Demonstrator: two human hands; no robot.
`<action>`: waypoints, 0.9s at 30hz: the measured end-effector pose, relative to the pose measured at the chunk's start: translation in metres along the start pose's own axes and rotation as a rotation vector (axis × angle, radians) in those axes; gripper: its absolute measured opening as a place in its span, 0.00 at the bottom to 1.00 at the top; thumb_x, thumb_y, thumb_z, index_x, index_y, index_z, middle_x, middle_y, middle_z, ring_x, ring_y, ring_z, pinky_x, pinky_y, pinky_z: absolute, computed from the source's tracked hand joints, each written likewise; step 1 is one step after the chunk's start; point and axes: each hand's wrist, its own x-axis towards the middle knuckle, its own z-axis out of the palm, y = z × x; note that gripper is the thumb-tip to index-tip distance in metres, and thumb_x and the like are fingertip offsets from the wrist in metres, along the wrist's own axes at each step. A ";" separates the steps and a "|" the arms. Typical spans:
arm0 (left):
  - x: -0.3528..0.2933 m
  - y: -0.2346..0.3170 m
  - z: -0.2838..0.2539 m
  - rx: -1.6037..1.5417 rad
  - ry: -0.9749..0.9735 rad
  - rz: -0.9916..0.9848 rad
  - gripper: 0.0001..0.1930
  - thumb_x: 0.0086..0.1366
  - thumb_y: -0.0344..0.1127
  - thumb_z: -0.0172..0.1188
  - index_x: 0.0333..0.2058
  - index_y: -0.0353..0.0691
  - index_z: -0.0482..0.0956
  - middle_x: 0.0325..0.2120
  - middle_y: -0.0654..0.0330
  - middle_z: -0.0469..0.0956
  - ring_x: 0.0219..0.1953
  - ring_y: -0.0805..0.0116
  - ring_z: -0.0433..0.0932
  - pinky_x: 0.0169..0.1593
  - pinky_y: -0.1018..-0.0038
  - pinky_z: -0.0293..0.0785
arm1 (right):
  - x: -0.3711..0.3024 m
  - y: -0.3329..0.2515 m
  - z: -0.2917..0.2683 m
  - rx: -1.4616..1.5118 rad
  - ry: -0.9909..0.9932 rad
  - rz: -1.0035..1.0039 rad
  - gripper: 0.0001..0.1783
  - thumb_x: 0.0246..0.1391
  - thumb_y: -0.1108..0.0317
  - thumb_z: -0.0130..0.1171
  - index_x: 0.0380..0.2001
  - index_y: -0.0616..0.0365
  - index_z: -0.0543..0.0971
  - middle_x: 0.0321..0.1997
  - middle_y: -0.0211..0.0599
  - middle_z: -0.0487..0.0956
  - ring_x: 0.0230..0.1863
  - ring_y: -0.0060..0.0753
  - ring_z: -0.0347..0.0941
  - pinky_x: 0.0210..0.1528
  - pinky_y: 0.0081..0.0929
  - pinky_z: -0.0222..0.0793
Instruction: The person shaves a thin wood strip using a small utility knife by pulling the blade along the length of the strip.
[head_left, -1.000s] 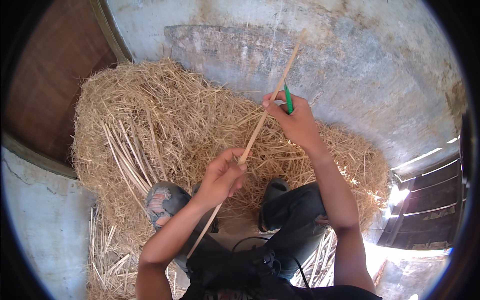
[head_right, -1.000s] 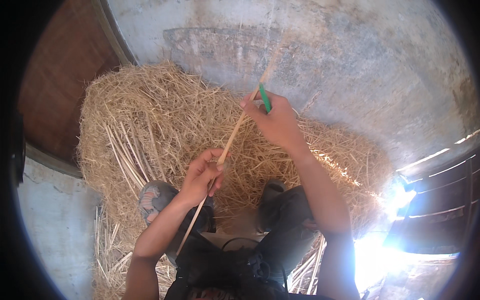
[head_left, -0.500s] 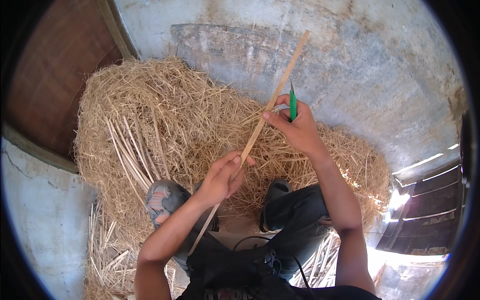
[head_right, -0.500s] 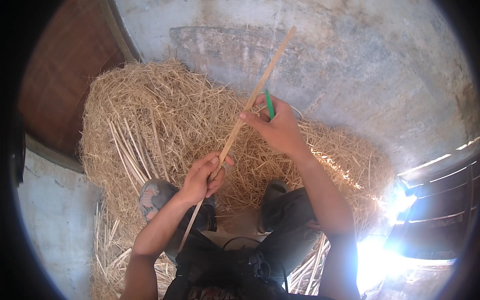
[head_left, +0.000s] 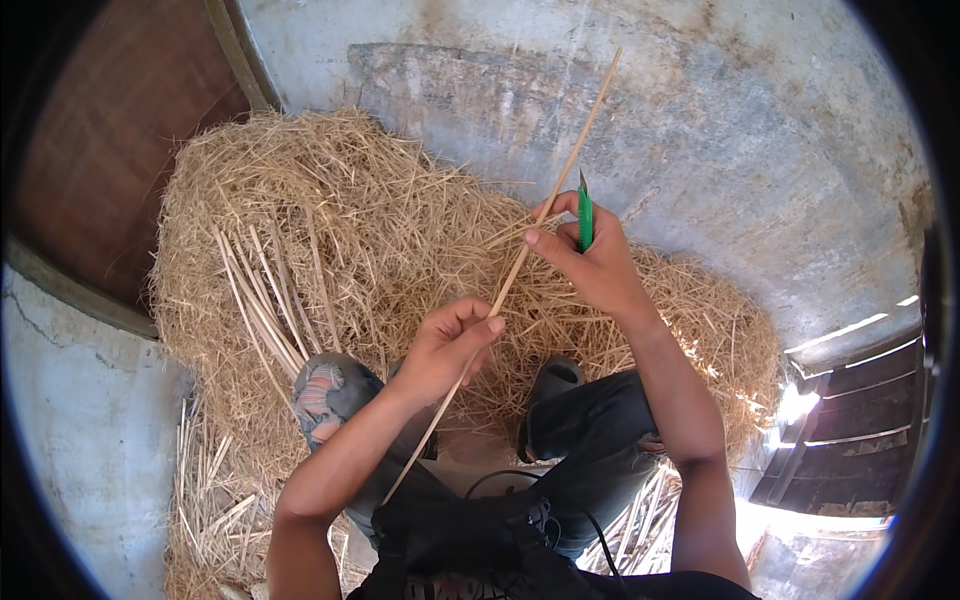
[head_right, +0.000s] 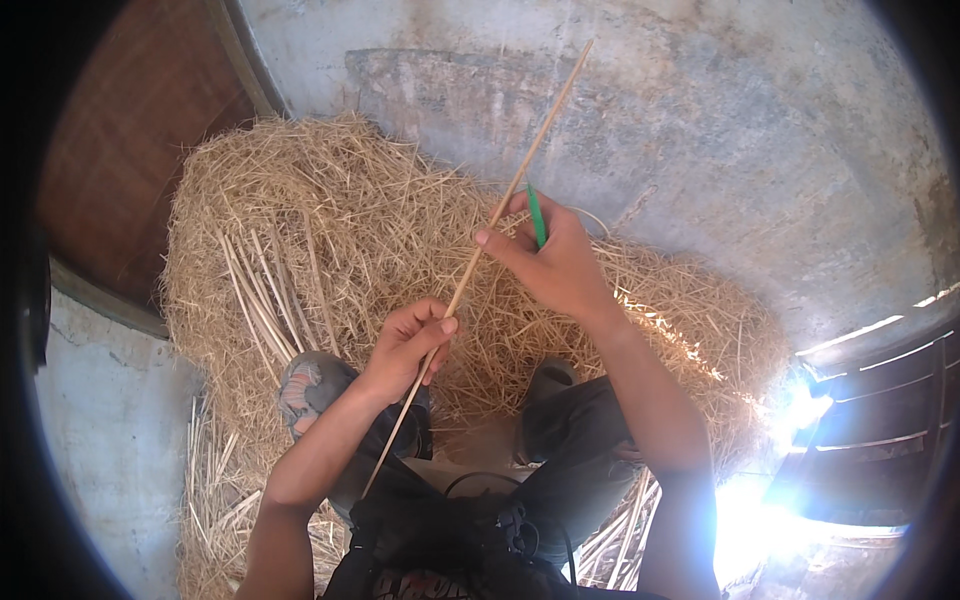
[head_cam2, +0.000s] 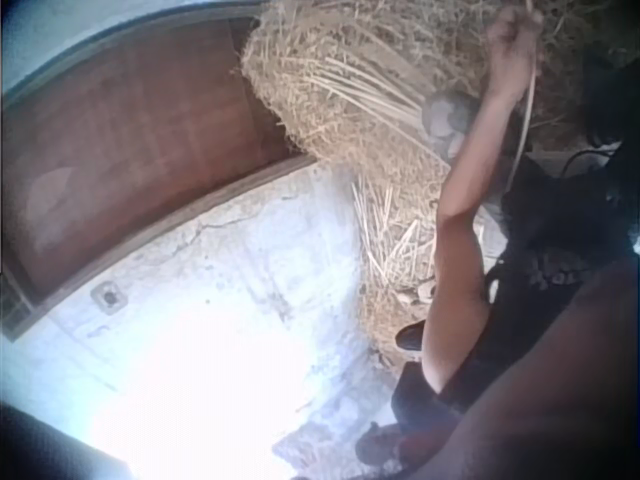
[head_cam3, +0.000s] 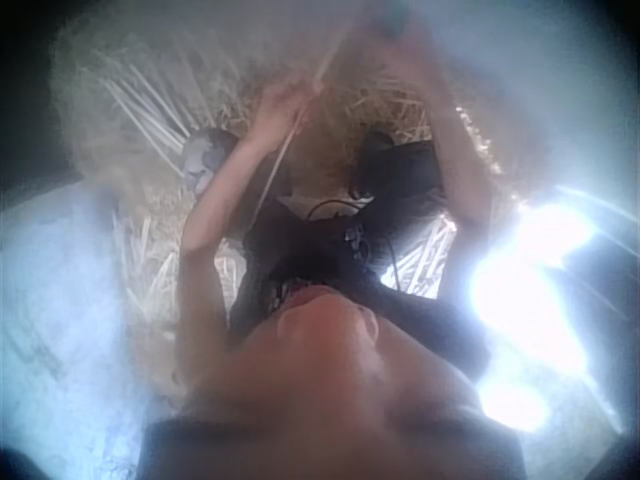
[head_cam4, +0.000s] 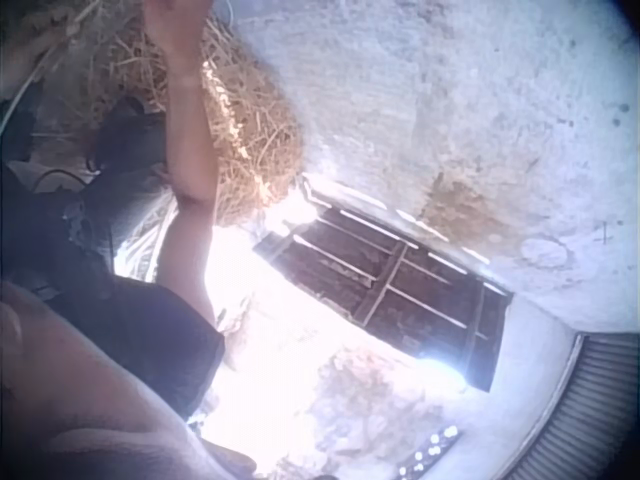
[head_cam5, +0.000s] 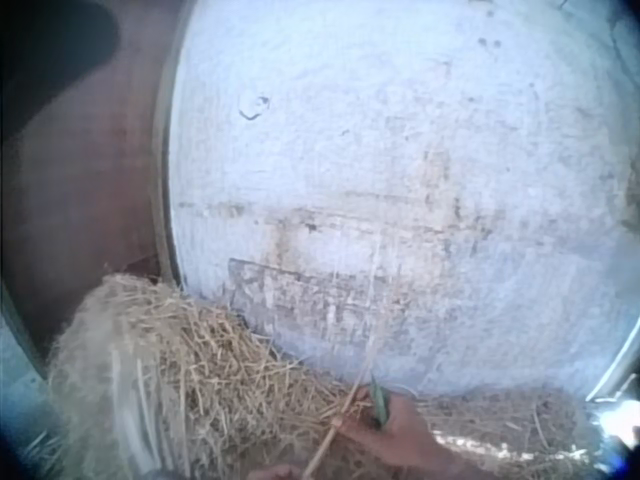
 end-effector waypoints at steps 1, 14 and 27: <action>0.000 0.000 0.001 0.000 0.013 -0.002 0.12 0.78 0.40 0.55 0.39 0.37 0.78 0.15 0.67 0.70 0.13 0.81 0.65 0.17 0.83 0.60 | 0.000 0.000 0.001 0.013 0.001 0.008 0.18 0.60 0.58 0.71 0.43 0.57 0.77 0.12 0.15 0.64 0.14 0.10 0.54 0.20 0.22 0.44; -0.002 0.000 0.000 -0.020 -0.169 0.047 0.24 0.81 0.43 0.44 0.64 0.31 0.71 0.14 0.68 0.67 0.15 0.81 0.64 0.22 0.82 0.60 | 0.004 0.008 -0.010 0.301 0.105 0.062 0.10 0.69 0.62 0.61 0.41 0.58 0.80 0.18 0.17 0.71 0.17 0.09 0.58 0.20 0.20 0.50; -0.001 0.002 -0.012 -0.130 0.041 0.063 0.25 0.81 0.38 0.51 0.72 0.41 0.65 0.16 0.74 0.59 0.15 0.84 0.56 0.20 0.82 0.53 | -0.024 0.012 0.032 -0.684 -0.157 -0.189 0.10 0.45 0.68 0.65 0.18 0.64 0.79 0.17 0.52 0.74 0.22 0.54 0.77 0.29 0.48 0.72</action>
